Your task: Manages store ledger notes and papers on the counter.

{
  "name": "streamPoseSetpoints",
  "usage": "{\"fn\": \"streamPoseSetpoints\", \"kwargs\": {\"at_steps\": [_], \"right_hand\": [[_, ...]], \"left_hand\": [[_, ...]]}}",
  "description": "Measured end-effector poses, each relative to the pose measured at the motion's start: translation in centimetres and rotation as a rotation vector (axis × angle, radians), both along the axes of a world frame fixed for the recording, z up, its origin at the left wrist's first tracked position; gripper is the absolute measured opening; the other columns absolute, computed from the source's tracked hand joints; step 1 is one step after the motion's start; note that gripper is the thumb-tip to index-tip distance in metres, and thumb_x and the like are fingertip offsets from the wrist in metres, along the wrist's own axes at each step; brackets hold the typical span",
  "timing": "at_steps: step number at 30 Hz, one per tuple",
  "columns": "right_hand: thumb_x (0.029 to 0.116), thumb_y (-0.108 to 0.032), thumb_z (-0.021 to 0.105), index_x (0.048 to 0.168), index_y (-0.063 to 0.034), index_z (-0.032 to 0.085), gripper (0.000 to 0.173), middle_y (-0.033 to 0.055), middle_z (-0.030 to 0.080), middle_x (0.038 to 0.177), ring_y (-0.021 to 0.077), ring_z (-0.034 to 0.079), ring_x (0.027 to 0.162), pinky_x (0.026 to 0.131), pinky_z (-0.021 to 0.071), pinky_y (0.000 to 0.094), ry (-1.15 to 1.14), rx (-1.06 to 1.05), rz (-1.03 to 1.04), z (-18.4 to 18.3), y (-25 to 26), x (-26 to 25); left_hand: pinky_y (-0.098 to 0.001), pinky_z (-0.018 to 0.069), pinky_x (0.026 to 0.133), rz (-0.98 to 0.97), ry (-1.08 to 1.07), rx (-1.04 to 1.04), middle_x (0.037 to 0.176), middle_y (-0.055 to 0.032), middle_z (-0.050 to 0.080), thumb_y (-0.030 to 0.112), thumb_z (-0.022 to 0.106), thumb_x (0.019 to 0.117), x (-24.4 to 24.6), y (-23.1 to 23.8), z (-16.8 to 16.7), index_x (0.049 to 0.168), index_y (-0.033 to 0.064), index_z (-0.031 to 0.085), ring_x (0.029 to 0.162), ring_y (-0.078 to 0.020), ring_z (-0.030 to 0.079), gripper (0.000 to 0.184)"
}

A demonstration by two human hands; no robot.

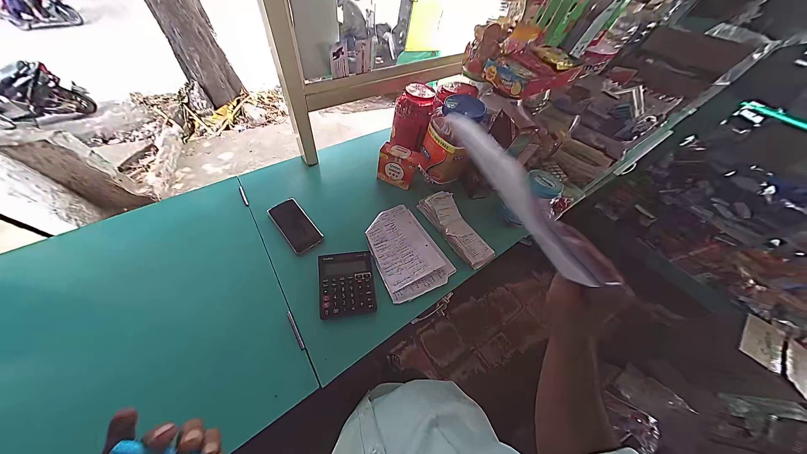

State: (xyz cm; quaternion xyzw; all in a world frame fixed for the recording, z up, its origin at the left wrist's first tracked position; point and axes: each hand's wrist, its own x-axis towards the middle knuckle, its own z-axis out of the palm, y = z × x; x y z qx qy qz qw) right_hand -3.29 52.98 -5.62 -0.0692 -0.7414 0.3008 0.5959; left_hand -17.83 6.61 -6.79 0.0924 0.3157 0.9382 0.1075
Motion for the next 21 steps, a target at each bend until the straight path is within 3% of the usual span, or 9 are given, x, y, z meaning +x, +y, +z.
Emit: {"fn": "streamPoseSetpoints", "kwargs": {"at_steps": [3, 6, 7, 10, 13, 15, 17, 19, 21], "right_hand": [[0.1082, -0.016, 0.044, 0.125, -0.0240, 0.071, 0.033, 0.0065, 0.069, 0.133, 0.0238, 0.060, 0.132, 0.117, 0.0417, 0.0519, -0.381, 0.277, 0.018, -3.1, -1.0, -2.1], [0.0936, 0.007, 0.049, 0.121, -0.0168, 0.077, 0.045, 0.0181, 0.066, 0.136, 0.0421, 0.057, 0.133, 0.113, 0.0325, 0.0734, -0.723, 0.308, 0.179, -8.4, -2.3, -4.3], [0.0897, 0.010, 0.052, 0.118, -0.0130, 0.078, 0.044, 0.0195, 0.065, 0.137, 0.0437, 0.055, 0.135, 0.114, 0.0314, 0.0726, -0.779, 0.266, 0.269, -9.7, -3.1, -4.5], [0.0948, -0.005, 0.064, 0.128, -0.0046, 0.070, 0.033, 0.0075, 0.071, 0.127, 0.0145, 0.067, 0.117, 0.100, 0.0567, 0.0312, -0.606, -0.198, 0.626, -10.2, -8.1, -3.2], [0.0870, -0.011, 0.081, 0.144, -0.0124, 0.053, 0.064, 0.0057, 0.075, 0.110, 0.0098, 0.073, 0.088, 0.079, 0.0621, 0.0263, -0.410, -0.564, 1.182, -7.8, -12.5, -2.8], [0.0933, -0.027, 0.076, 0.124, 0.0002, 0.064, 0.043, 0.0107, 0.073, 0.099, 0.0075, 0.068, 0.079, 0.078, 0.0580, 0.0238, -0.334, -0.521, 1.330, -7.0, -13.5, -3.3], [0.1072, -0.045, 0.047, 0.089, 0.0014, 0.065, 0.053, 0.0082, 0.068, 0.072, 0.0059, 0.064, 0.063, 0.062, 0.0528, 0.0206, -0.303, -0.451, 1.275, -6.3, -13.7, -3.2], [0.1093, -0.052, 0.032, 0.075, -0.0056, 0.057, 0.063, 0.0040, 0.062, 0.061, 0.0082, 0.063, 0.057, 0.057, 0.0523, 0.0234, -0.235, -0.520, 1.232, -5.7, -13.3, -1.7], [0.1089, -0.052, 0.035, 0.076, -0.0079, 0.059, 0.060, 0.0026, 0.062, 0.062, 0.0104, 0.064, 0.058, 0.059, 0.0540, 0.0262, -0.166, -0.579, 1.188, -4.9, -11.9, 0.4]], "left_hand": [[-0.0320, 0.0624, 0.083, -0.068, -0.061, 0.013, 0.110, -0.0017, 0.075, 0.027, 0.048, 0.1069, 0.1, 3.2, -1.3, 0.124, 0.0198, 0.070, 0.098, -0.0149, 0.074, 0.029], [-0.0324, 0.0599, 0.092, -0.158, -0.140, 0.073, 0.111, -0.0033, 0.076, 0.024, 0.049, 0.1058, 1.4, 7.0, -2.7, 0.117, 0.0177, 0.073, 0.104, -0.0156, 0.073, 0.027], [-0.0335, 0.0604, 0.092, -0.181, -0.192, 0.090, 0.109, -0.0045, 0.076, 0.023, 0.051, 0.1048, 1.8, 8.3, -3.1, 0.114, 0.0171, 0.073, 0.103, -0.0167, 0.074, 0.025], [-0.0413, 0.0600, 0.094, -0.229, -0.278, 0.091, 0.107, -0.0089, 0.076, 0.022, 0.053, 0.1040, 2.9, 11.7, -4.2, 0.112, 0.0162, 0.071, 0.102, -0.0232, 0.075, 0.020], [-0.0437, 0.0574, 0.098, -0.342, -0.192, 0.044, 0.111, -0.0133, 0.075, 0.019, 0.058, 0.1017, 3.8, 15.0, -5.1, 0.113, 0.0157, 0.070, 0.108, -0.0273, 0.073, 0.017], [-0.0373, 0.0621, 0.086, -0.420, -0.129, -0.036, 0.110, -0.0132, 0.075, 0.022, 0.060, 0.1006, 4.8, 16.9, -4.9, 0.113, 0.0159, 0.069, 0.102, -0.0239, 0.075, 0.016], [-0.0339, 0.0640, 0.076, -0.404, -0.097, -0.080, 0.104, -0.0108, 0.076, 0.024, 0.060, 0.1003, 5.3, 18.0, -4.4, 0.110, 0.0165, 0.068, 0.093, -0.0208, 0.076, 0.015], [-0.0340, 0.0589, 0.094, -0.294, -0.042, -0.095, 0.102, -0.0004, 0.076, 0.026, 0.058, 0.1012, 3.6, 17.6, -4.1, 0.109, 0.0237, 0.071, 0.099, -0.0147, 0.073, 0.015], [-0.0388, 0.0542, 0.104, -0.110, 0.048, -0.093, 0.101, 0.0030, 0.075, 0.024, 0.056, 0.1028, 0.1, 16.4, -3.3, 0.109, 0.0246, 0.071, 0.101, -0.0145, 0.072, 0.016]]}}
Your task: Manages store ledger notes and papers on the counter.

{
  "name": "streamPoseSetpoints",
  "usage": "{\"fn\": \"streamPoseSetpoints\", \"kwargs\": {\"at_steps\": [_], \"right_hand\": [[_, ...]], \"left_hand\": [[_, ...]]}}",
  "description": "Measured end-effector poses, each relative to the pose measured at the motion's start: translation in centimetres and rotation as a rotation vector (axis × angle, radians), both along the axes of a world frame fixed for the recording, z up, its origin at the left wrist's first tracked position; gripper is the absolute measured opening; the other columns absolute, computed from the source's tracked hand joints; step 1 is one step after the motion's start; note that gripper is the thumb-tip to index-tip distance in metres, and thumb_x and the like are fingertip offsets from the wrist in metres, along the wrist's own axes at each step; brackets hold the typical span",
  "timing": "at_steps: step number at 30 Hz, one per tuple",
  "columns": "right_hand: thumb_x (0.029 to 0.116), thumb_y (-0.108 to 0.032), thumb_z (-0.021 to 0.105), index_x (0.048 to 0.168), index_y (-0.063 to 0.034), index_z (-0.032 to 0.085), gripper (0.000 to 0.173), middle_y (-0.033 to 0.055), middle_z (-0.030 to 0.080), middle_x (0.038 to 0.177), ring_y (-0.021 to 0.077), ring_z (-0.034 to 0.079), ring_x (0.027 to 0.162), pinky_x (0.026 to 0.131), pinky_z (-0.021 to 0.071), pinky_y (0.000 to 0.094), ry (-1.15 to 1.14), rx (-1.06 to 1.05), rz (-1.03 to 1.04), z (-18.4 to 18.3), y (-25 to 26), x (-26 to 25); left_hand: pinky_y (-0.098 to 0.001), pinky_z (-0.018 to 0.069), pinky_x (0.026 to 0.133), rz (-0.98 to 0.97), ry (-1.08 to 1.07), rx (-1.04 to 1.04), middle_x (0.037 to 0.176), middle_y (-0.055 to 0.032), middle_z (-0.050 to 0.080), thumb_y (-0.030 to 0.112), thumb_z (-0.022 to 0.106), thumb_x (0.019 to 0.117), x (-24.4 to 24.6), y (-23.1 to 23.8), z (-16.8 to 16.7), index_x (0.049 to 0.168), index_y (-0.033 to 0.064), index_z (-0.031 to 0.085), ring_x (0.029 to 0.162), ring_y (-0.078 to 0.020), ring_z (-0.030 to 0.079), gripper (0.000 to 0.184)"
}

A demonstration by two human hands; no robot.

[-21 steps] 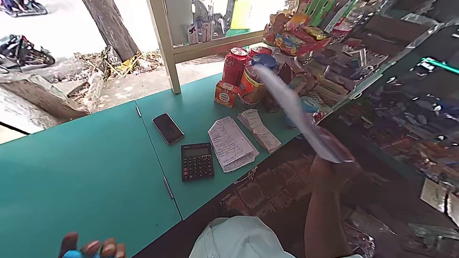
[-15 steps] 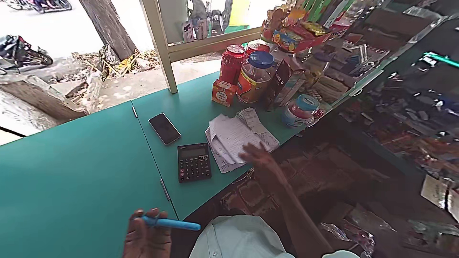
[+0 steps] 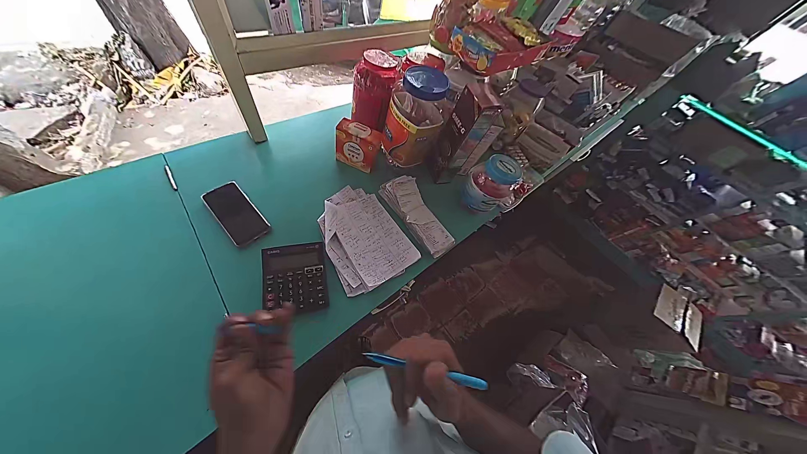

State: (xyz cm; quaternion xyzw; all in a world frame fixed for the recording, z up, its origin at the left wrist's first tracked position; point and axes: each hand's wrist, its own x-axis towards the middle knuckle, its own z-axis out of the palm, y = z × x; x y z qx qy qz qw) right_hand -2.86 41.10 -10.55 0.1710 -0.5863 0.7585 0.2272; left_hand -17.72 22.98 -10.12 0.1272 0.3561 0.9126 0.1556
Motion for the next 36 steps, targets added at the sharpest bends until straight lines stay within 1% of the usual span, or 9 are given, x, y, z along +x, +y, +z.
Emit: {"fn": "streamPoseSetpoints", "kwargs": {"at_steps": [5, 8, 12, 19, 23, 28, 31, 34, 36], "right_hand": [[0.1046, -0.016, 0.056, 0.109, -0.0065, 0.071, 0.018, 0.0029, 0.076, 0.099, 0.0093, 0.072, 0.087, 0.077, 0.0614, 0.0258, -0.311, 0.329, -0.616, -1.9, 7.6, 0.9], [0.0975, -0.010, 0.060, 0.122, -0.0019, 0.071, 0.028, 0.0114, 0.074, 0.114, 0.0167, 0.071, 0.089, 0.080, 0.0586, 0.0331, -0.513, 0.794, -0.874, -5.9, 12.2, -1.8], [0.0951, -0.009, 0.063, 0.123, -0.0050, 0.072, 0.030, 0.0147, 0.074, 0.115, 0.0300, 0.072, 0.099, 0.089, 0.0581, 0.0460, -0.595, 0.924, -0.900, -8.9, 13.5, -4.3], [0.0944, -0.012, 0.066, 0.123, -0.0047, 0.072, 0.030, 0.0162, 0.074, 0.111, 0.0329, 0.072, 0.099, 0.091, 0.0568, 0.0493, -0.593, 0.865, -0.878, -9.4, 13.6, -9.0], [0.0956, -0.009, 0.064, 0.118, 0.0024, 0.072, 0.026, 0.0161, 0.074, 0.117, 0.0233, 0.073, 0.102, 0.090, 0.0604, 0.0373, -0.397, 0.651, -0.916, -9.9, 13.4, -10.0], [0.1110, -0.033, 0.016, 0.127, 0.0058, 0.054, 0.057, 0.0079, 0.076, 0.092, 0.0160, 0.074, 0.082, 0.077, 0.0616, 0.0327, -0.298, -0.090, -0.715, -8.8, 13.0, -8.7], [0.1097, -0.023, 0.033, 0.104, -0.0005, 0.072, 0.046, -0.0001, 0.071, 0.076, 0.0074, 0.065, 0.065, 0.063, 0.0565, 0.0241, -0.360, -0.136, -0.631, -8.7, 12.9, -8.9], [0.1005, -0.004, 0.050, 0.119, 0.0083, 0.065, 0.027, 0.0058, 0.072, 0.083, 0.0115, 0.068, 0.069, 0.066, 0.0597, 0.0283, -0.403, 0.088, -0.556, -8.8, 13.7, -9.5], [0.0957, -0.002, 0.056, 0.114, 0.0089, 0.069, 0.025, 0.0087, 0.074, 0.091, 0.0122, 0.071, 0.076, 0.072, 0.0621, 0.0290, -0.433, 0.233, -0.573, -9.3, 14.5, -9.9]], "left_hand": [[-0.0357, 0.0593, 0.092, -0.010, 0.598, -0.504, 0.105, 0.0041, 0.070, 0.024, 0.055, 0.1043, -2.1, 1.6, -0.1, 0.107, 0.0209, 0.068, 0.101, -0.0136, 0.069, 0.014], [-0.0412, 0.0547, 0.089, -0.076, 1.069, -1.006, 0.110, -0.0062, 0.071, 0.014, 0.057, 0.0958, 0.3, 7.1, -2.1, 0.102, 0.0110, 0.074, 0.104, -0.0232, 0.066, 0.018], [-0.0452, 0.0549, 0.083, -0.078, 1.479, -1.321, 0.131, -0.0057, 0.067, 0.019, 0.057, 0.0971, 1.4, 13.0, -6.0, 0.122, 0.0184, 0.073, 0.102, -0.0307, 0.066, 0.029], [-0.0478, 0.0503, 0.087, -0.164, 1.544, -1.615, 0.152, -0.0108, 0.052, 0.038, 0.053, 0.1013, -0.4, 15.8, -7.7, 0.147, 0.0062, 0.052, 0.114, -0.0353, 0.062, 0.056], [-0.0478, 0.0488, 0.090, -0.120, 1.471, -1.652, 0.156, -0.0076, 0.048, 0.050, 0.041, 0.1033, -1.0, 15.7, -9.3, 0.149, 0.0075, 0.051, 0.117, -0.0340, 0.061, 0.063], [-0.0475, 0.0454, 0.089, 0.044, 1.435, -1.619, 0.155, -0.0039, 0.049, 0.049, 0.035, 0.1023, -0.1, 15.9, -10.9, 0.149, 0.0112, 0.052, 0.112, -0.0318, 0.061, 0.063], [-0.0481, 0.0458, 0.088, 0.039, 1.440, -1.620, 0.155, -0.0047, 0.049, 0.049, 0.033, 0.1025, -0.2, 15.9, -10.9, 0.148, 0.0110, 0.053, 0.113, -0.0322, 0.061, 0.063], [-0.0479, 0.0467, 0.086, 0.052, 1.452, -1.611, 0.154, -0.0048, 0.051, 0.049, 0.033, 0.1023, -0.3, 16.0, -10.9, 0.147, 0.0115, 0.055, 0.112, -0.0322, 0.061, 0.063], [-0.0475, 0.0465, 0.086, 0.045, 1.459, -1.619, 0.155, -0.0049, 0.050, 0.050, 0.032, 0.1020, -0.3, 16.0, -10.9, 0.147, 0.0111, 0.054, 0.111, -0.0321, 0.061, 0.064]]}}
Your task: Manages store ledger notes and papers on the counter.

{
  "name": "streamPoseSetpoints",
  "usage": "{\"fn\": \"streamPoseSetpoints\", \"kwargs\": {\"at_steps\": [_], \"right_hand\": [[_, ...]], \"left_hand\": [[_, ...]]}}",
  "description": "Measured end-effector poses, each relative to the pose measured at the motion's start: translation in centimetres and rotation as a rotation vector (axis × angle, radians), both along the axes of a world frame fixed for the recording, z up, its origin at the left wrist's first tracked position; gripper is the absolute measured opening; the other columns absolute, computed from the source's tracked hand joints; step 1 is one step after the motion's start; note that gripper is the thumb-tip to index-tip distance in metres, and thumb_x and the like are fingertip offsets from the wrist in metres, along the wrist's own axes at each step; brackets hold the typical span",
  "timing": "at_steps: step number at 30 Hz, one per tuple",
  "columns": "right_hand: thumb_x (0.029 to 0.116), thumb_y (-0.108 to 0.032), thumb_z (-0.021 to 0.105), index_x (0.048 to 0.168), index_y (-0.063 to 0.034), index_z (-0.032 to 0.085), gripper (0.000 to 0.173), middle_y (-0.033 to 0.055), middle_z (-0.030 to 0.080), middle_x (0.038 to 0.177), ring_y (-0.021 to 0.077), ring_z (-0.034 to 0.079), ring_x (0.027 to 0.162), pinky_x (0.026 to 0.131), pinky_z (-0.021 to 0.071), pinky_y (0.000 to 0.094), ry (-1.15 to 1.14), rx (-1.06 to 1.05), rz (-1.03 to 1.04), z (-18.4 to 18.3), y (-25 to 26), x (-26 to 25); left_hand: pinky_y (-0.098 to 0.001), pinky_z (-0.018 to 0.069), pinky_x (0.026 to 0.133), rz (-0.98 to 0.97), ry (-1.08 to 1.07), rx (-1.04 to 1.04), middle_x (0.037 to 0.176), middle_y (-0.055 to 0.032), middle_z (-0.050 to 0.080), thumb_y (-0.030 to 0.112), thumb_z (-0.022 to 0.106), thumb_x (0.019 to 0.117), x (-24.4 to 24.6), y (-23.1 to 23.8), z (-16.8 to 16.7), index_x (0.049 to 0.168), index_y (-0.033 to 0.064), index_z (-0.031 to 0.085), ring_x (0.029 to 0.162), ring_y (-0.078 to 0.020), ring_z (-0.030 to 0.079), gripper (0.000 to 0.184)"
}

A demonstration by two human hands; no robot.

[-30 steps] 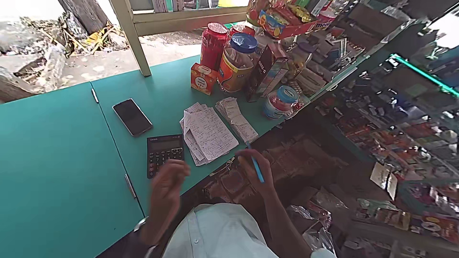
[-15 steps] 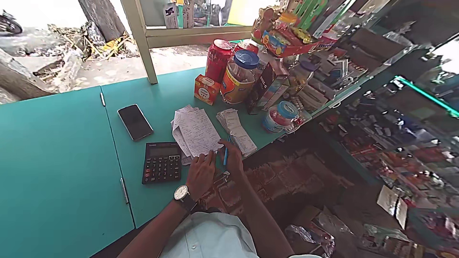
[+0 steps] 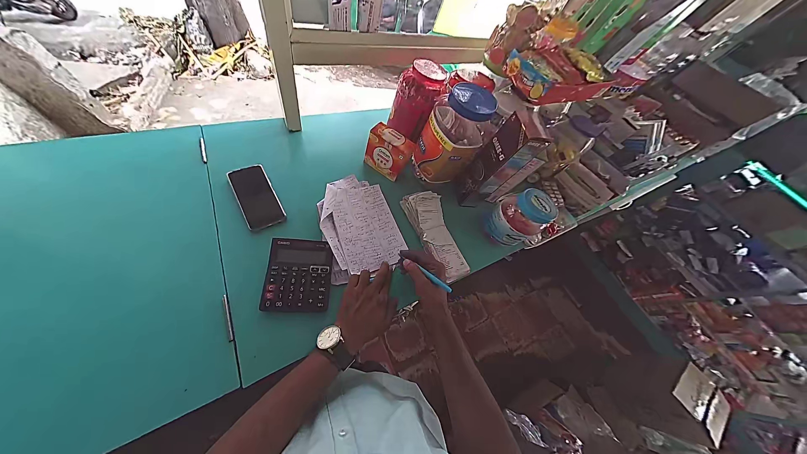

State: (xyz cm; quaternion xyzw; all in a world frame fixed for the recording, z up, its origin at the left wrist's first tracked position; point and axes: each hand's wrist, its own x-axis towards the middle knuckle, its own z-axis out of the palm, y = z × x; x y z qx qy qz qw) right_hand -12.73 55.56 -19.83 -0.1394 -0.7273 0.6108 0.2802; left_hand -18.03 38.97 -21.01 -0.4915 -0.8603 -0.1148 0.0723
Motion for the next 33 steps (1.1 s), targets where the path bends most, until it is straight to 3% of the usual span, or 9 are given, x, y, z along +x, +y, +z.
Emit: {"fn": "streamPoseSetpoints", "kwargs": {"at_steps": [3, 6, 8, 13, 18, 33], "right_hand": [[0.0957, -0.004, 0.058, 0.098, 0.0040, 0.072, 0.016, 0.0037, 0.073, 0.080, 0.0073, 0.069, 0.067, 0.063, 0.0598, 0.0246, -0.026, 0.051, -0.044, -0.6, 0.2, -0.3], [0.0886, -0.005, 0.065, 0.100, 0.0031, 0.070, 0.015, 0.0041, 0.073, 0.081, 0.0077, 0.068, 0.067, 0.061, 0.0591, 0.0250, -0.051, 0.103, -0.076, -0.7, 0.1, -0.3], [0.0844, -0.005, 0.070, 0.095, 0.0013, 0.072, 0.013, 0.0029, 0.073, 0.079, 0.0050, 0.067, 0.066, 0.061, 0.0576, 0.0224, -0.063, 0.145, -0.100, -0.7, 0.0, -0.4], [0.0829, -0.004, 0.072, 0.087, -0.0008, 0.075, 0.006, 0.0006, 0.073, 0.075, 0.0007, 0.065, 0.063, 0.059, 0.0555, 0.0180, -0.064, 0.192, -0.112, -0.7, -0.1, -0.4], [0.0831, -0.009, 0.072, 0.086, -0.0032, 0.074, 0.007, -0.0004, 0.072, 0.073, 0.0002, 0.064, 0.062, 0.059, 0.0542, 0.0180, -0.078, 0.274, -0.143, -1.2, -0.4, -0.4], [0.0818, -0.006, 0.071, 0.082, -0.0018, 0.074, 0.005, 0.0007, 0.072, 0.072, -0.0005, 0.063, 0.061, 0.058, 0.0532, 0.0168, -0.023, 0.308, -0.139, -1.6, -0.4, -0.7]], "left_hand": [[-0.0468, 0.0456, 0.087, 0.012, -0.020, -0.016, 0.155, -0.0067, 0.049, 0.051, 0.031, 0.1014, -0.1, 0.0, 0.3, 0.149, 0.0094, 0.052, 0.111, -0.0316, 0.061, 0.066], [-0.0475, 0.0448, 0.089, 0.020, -0.037, -0.038, 0.155, -0.0082, 0.048, 0.052, 0.030, 0.1016, -0.1, -0.1, 0.5, 0.149, 0.0087, 0.050, 0.114, -0.0319, 0.059, 0.068], [-0.0478, 0.0446, 0.089, 0.023, -0.030, -0.041, 0.155, -0.0084, 0.049, 0.052, 0.029, 0.1015, -0.1, 0.0, 0.4, 0.149, 0.0088, 0.051, 0.113, -0.0320, 0.059, 0.068], [-0.0482, 0.0445, 0.089, 0.023, -0.057, -0.055, 0.156, -0.0095, 0.047, 0.051, 0.030, 0.1011, -0.1, 0.1, 0.5, 0.151, 0.0081, 0.048, 0.114, -0.0332, 0.059, 0.068], [-0.0474, 0.0441, 0.088, 0.028, -0.044, -0.057, 0.155, -0.0094, 0.048, 0.051, 0.030, 0.1009, -0.1, 0.1, 0.6, 0.151, 0.0089, 0.048, 0.113, -0.0325, 0.059, 0.068], [-0.0482, 0.0430, 0.090, 0.026, -0.061, -0.078, 0.158, -0.0098, 0.044, 0.051, 0.030, 0.1012, -0.1, 0.1, 0.7, 0.153, 0.0083, 0.045, 0.117, -0.0330, 0.057, 0.069]]}}
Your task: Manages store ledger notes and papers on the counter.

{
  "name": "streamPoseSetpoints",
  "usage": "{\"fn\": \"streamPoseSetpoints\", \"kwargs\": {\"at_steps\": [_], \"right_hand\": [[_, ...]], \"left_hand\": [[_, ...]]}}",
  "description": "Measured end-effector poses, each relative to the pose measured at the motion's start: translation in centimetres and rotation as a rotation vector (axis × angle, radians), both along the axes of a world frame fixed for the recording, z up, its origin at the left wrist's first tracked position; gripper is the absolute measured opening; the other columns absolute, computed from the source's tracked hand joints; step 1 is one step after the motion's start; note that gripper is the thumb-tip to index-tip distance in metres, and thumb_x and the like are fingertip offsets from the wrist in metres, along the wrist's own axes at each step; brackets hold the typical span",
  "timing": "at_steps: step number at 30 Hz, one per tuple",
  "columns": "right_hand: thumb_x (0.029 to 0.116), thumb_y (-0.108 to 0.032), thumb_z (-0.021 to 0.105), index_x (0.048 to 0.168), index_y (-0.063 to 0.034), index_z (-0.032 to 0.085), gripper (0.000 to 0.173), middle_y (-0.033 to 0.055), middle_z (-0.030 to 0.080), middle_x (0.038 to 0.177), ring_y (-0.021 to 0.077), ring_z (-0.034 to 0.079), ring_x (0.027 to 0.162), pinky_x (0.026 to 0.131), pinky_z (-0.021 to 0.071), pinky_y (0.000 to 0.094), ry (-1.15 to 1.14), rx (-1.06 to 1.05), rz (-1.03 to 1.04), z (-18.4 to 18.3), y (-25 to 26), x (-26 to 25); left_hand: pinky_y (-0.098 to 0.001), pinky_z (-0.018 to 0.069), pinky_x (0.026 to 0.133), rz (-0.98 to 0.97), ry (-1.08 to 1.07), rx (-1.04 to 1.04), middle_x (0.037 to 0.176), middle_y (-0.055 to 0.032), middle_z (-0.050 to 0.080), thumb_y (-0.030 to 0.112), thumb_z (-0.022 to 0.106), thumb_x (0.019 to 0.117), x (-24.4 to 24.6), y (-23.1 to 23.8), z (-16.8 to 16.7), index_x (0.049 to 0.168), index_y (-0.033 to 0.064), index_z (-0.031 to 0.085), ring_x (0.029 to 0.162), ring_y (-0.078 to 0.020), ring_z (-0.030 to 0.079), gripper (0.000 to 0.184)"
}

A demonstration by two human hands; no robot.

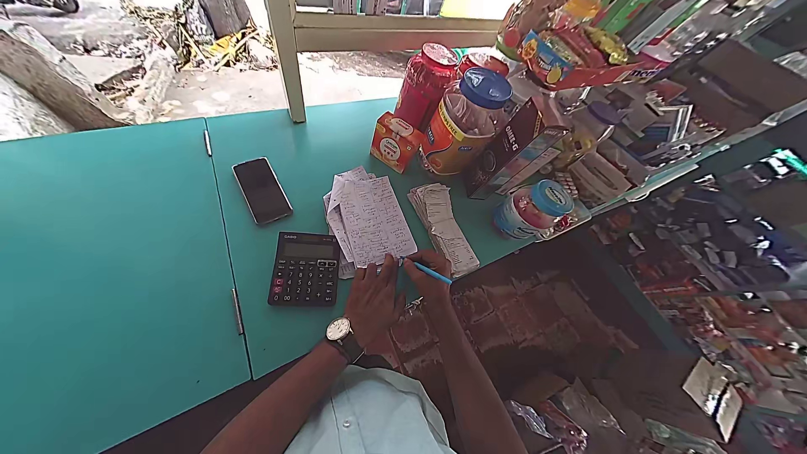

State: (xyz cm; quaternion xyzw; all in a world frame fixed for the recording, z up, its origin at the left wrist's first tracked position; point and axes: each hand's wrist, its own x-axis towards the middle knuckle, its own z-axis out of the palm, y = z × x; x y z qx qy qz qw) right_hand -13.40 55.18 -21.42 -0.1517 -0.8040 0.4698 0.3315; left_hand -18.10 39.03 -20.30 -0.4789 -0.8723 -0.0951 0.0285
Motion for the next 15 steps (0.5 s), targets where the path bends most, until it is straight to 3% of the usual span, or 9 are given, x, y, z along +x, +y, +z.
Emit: {"fn": "streamPoseSetpoints", "kwargs": {"at_steps": [15], "right_hand": [[0.0831, -0.008, 0.070, 0.081, -0.0031, 0.075, 0.006, -0.0002, 0.070, 0.070, -0.0008, 0.062, 0.060, 0.057, 0.0519, 0.0167, -0.046, 0.010, -0.045, 0.32, -0.05, 0.01]], "left_hand": [[-0.0477, 0.0447, 0.088, 0.005, 0.013, 0.032, 0.157, -0.0093, 0.047, 0.052, 0.032, 0.1012, 0.03, -0.01, -0.27, 0.152, 0.0090, 0.048, 0.114, -0.0325, 0.059, 0.068]]}}
